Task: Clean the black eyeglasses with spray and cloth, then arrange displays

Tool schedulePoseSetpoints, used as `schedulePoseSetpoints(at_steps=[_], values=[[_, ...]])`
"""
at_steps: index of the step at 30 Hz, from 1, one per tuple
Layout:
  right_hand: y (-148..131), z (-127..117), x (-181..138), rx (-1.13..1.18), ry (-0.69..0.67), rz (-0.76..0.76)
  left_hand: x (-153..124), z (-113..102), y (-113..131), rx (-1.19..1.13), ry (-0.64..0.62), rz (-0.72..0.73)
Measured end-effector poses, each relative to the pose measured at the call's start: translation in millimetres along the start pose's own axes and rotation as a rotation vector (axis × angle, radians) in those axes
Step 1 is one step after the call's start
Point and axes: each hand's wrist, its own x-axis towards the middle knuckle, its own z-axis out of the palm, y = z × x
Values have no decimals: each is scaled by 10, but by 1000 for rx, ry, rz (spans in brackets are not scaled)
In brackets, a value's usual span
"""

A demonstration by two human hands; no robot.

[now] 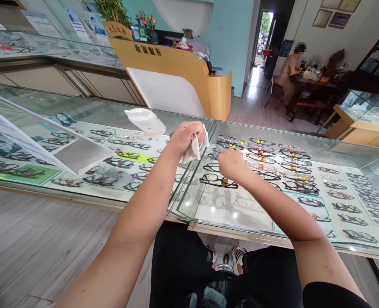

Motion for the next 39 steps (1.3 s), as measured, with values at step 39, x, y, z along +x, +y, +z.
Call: schedulePoseSetpoints(at_steps=[39], values=[[1067,-374,-259,1305,156,-885,-12,310,-402,1085,-293,-134]])
